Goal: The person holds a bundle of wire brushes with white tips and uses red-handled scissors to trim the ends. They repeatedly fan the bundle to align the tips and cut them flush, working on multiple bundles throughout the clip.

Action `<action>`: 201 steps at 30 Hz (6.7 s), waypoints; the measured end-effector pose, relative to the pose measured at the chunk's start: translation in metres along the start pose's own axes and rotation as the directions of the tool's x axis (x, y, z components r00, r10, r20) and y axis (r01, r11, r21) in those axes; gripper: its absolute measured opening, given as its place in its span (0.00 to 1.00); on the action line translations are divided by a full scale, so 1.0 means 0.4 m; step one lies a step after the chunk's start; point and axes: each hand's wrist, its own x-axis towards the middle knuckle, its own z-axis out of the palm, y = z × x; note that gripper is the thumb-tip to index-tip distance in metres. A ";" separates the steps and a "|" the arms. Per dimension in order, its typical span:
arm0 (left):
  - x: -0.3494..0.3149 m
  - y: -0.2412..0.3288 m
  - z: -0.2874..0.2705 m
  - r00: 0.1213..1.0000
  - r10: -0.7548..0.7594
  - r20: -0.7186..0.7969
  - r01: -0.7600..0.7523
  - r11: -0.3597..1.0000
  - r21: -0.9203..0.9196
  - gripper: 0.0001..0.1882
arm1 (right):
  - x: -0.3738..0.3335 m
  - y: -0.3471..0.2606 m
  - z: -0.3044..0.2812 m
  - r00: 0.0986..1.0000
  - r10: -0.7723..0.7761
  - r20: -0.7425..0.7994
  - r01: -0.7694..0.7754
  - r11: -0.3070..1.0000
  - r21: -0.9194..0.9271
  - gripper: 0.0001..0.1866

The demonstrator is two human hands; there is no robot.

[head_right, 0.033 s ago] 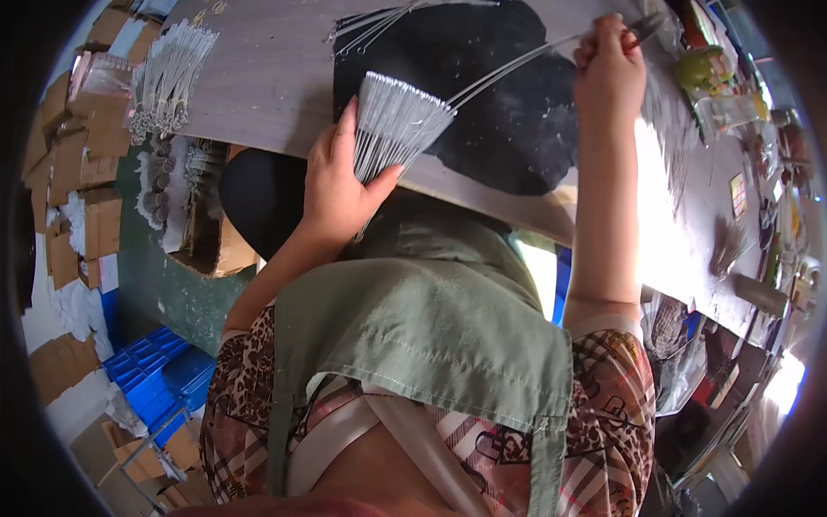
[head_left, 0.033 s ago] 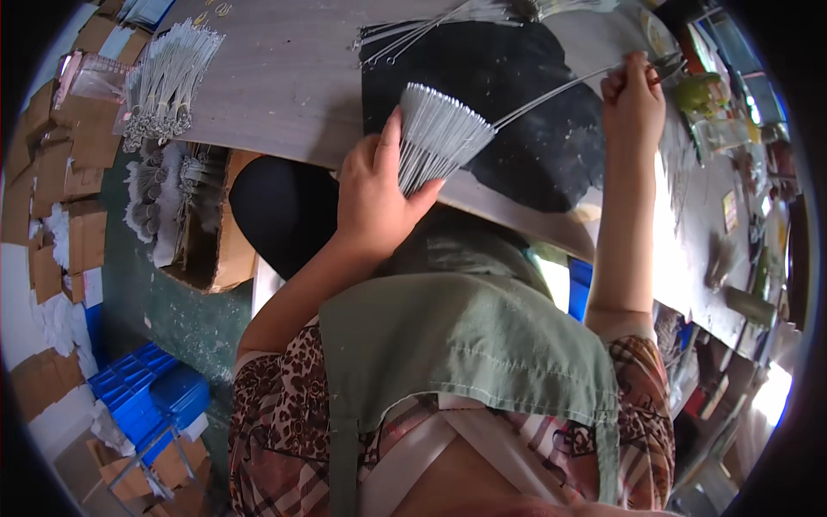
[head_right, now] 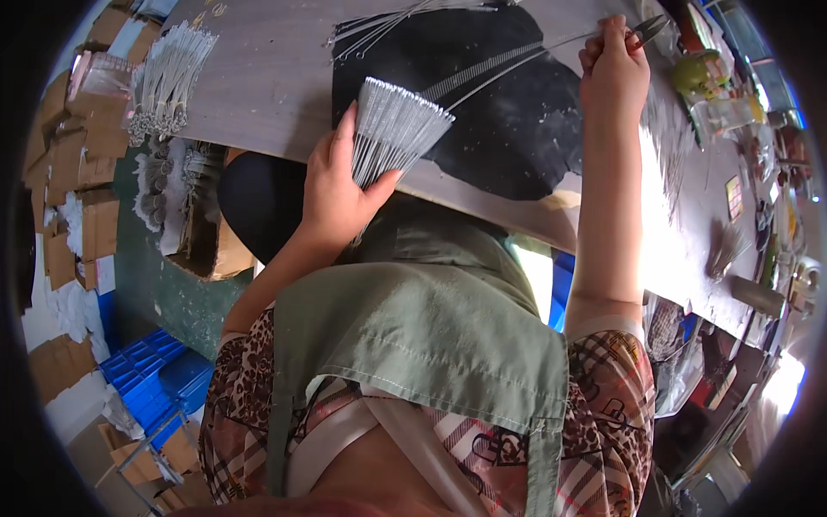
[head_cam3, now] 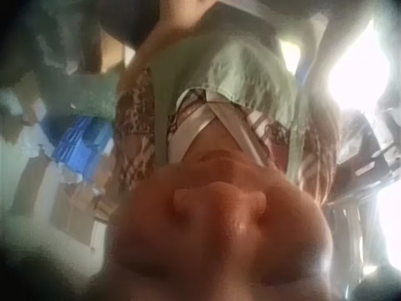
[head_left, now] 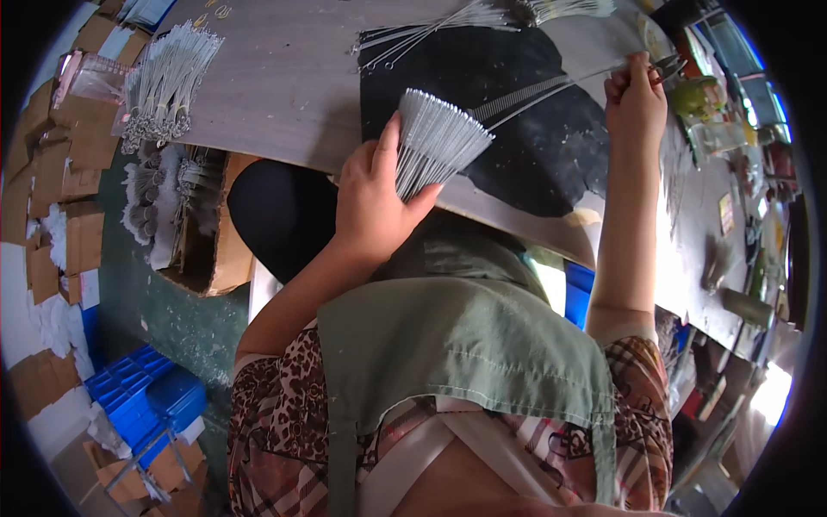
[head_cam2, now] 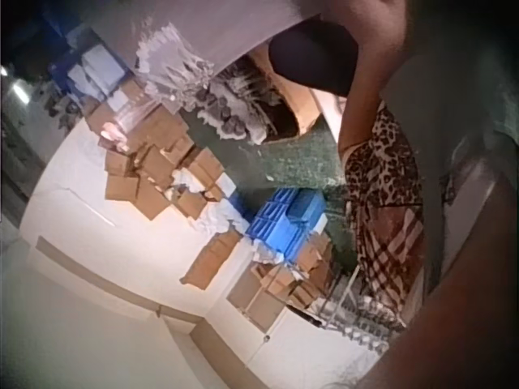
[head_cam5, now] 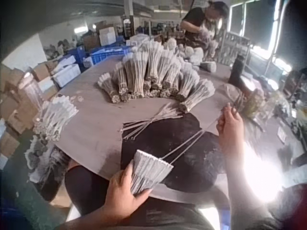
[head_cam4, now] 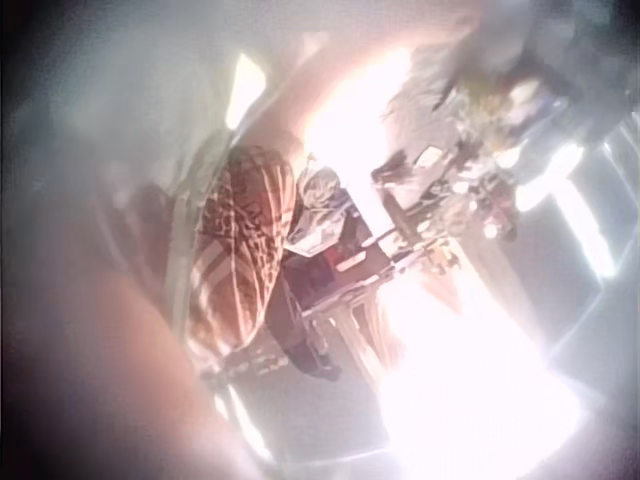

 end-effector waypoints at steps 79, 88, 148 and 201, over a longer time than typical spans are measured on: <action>-0.043 0.073 -0.073 0.993 0.062 -0.097 -0.075 0.988 -0.136 0.46 | -0.394 0.142 0.131 0.538 0.491 0.686 -0.786 0.585 0.198 0.28; -0.011 0.059 -0.084 0.933 -0.172 0.317 0.356 0.293 -0.888 0.40 | -0.398 0.167 0.112 0.438 0.472 0.765 -0.852 0.490 0.185 0.28; -0.067 -0.033 -0.088 0.935 -0.287 0.209 0.353 0.807 -0.473 0.25 | -0.330 -0.048 0.053 0.205 0.568 0.797 0.257 0.754 -0.604 0.20; -0.092 -0.073 -0.012 0.674 -0.342 0.655 0.730 0.448 -0.516 0.31 | -0.229 0.010 0.066 -0.286 0.880 0.379 -0.377 0.260 -0.889 0.28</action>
